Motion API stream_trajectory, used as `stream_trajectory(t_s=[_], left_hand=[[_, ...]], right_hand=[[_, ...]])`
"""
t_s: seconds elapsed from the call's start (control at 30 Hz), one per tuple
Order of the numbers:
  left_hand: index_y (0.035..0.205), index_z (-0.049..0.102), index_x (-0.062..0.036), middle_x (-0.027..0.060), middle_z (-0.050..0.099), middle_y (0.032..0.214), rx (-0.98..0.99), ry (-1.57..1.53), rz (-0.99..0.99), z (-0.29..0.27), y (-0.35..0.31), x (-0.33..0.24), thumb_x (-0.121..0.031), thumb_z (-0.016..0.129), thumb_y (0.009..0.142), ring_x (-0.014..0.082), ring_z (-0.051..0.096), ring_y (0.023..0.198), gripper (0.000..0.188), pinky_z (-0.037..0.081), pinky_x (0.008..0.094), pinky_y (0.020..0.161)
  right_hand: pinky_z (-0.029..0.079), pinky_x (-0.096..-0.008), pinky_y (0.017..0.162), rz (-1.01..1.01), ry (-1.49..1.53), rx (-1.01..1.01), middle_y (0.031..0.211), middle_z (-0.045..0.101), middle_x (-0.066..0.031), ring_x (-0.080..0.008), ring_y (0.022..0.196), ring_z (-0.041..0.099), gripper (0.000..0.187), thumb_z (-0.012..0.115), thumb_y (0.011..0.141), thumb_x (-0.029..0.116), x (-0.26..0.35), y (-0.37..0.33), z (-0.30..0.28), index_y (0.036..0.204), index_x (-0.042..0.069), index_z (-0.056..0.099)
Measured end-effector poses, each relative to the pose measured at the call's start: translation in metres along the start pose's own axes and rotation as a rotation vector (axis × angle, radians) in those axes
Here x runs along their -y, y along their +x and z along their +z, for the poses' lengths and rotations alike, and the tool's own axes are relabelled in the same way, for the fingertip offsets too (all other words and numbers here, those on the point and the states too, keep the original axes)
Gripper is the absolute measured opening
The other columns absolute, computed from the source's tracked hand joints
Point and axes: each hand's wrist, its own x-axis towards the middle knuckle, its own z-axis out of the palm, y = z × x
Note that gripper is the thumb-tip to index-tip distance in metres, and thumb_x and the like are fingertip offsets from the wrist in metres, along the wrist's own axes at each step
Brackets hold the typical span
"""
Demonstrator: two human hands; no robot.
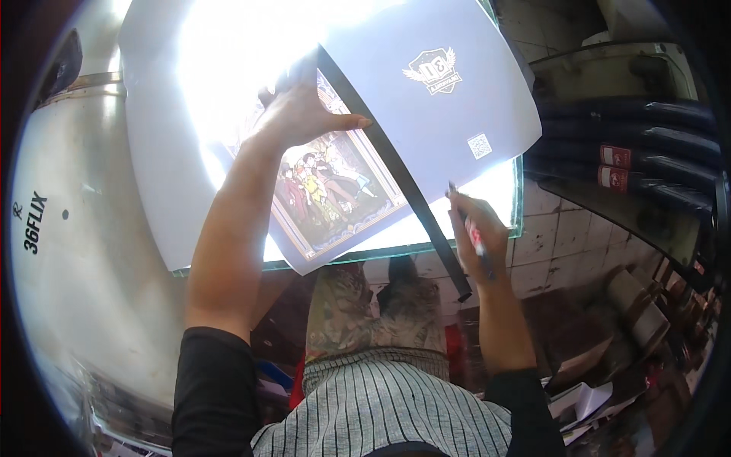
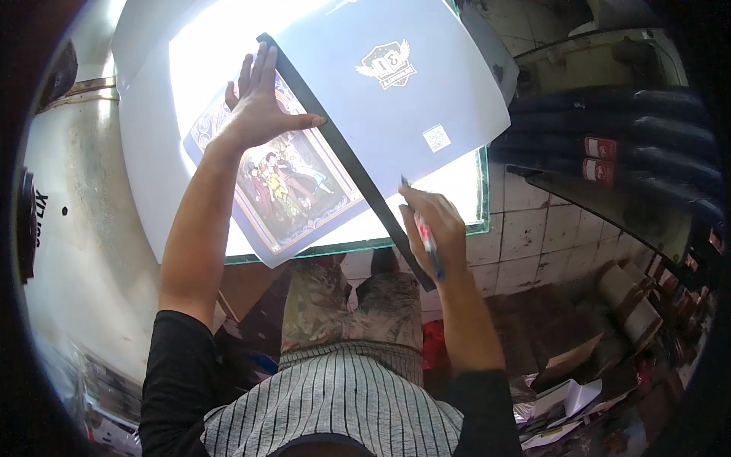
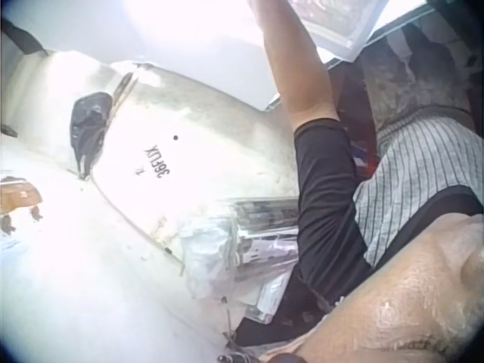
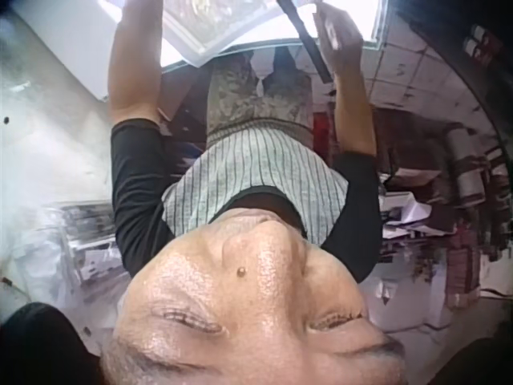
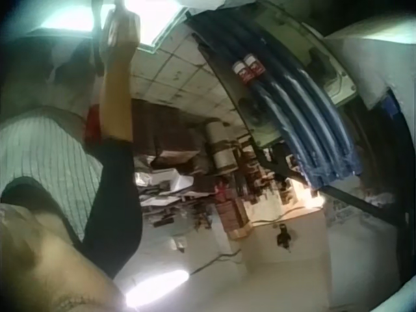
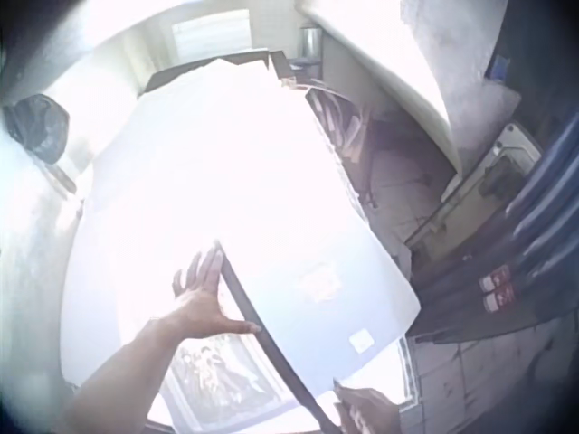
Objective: The person marks a printed sheet with a pen using a ruler on a light table. They reposition the sheet and turn the table lights on and off between making marks.
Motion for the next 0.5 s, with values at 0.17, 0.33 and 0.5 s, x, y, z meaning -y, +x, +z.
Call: stream_trajectory(t_s=[0.17, 0.33, 0.5], left_hand=[[0.161, 0.003, -0.0032, 0.0208, -0.001, 0.169, 0.002, -0.017, 0.017, 0.0, 0.002, -0.004, -0.076, 0.084, 0.054, 0.0353, -0.014, 0.156, 0.153, -0.006, 0.0621, 0.12], [0.16, 0.003, 0.0012, 0.0237, 0.0, 0.168, 0.0, 0.049, 0.005, 0.001, 0.005, -0.003, -0.077, 0.082, 0.057, 0.0366, -0.014, 0.156, 0.151, -0.006, 0.0632, 0.119], [0.16, 0.002, 0.0017, 0.0254, -0.001, 0.168, -0.008, 0.077, 0.027, 0.004, 0.005, 0.0, -0.08, 0.08, 0.057, 0.0367, -0.015, 0.156, 0.152, -0.006, 0.0634, 0.119]], right_hand=[[0.047, -0.0477, 0.096, -0.199, -0.229, 0.162, 0.111, 0.075, -0.0096, -0.0294, 0.114, 0.066, 0.032, 0.076, 0.085, 0.007, -0.008, -0.044, -0.013, 0.115, 0.011, 0.067], [0.037, -0.0488, 0.106, -0.208, -0.257, 0.215, 0.127, 0.07, -0.006, -0.0279, 0.126, 0.059, 0.038, 0.077, 0.083, 0.014, -0.012, -0.052, -0.01, 0.117, 0.017, 0.06], [0.036, -0.0489, 0.106, -0.2, -0.249, 0.241, 0.129, 0.069, -0.006, -0.0285, 0.126, 0.059, 0.042, 0.078, 0.082, 0.014, -0.014, -0.052, -0.011, 0.119, 0.017, 0.059]])
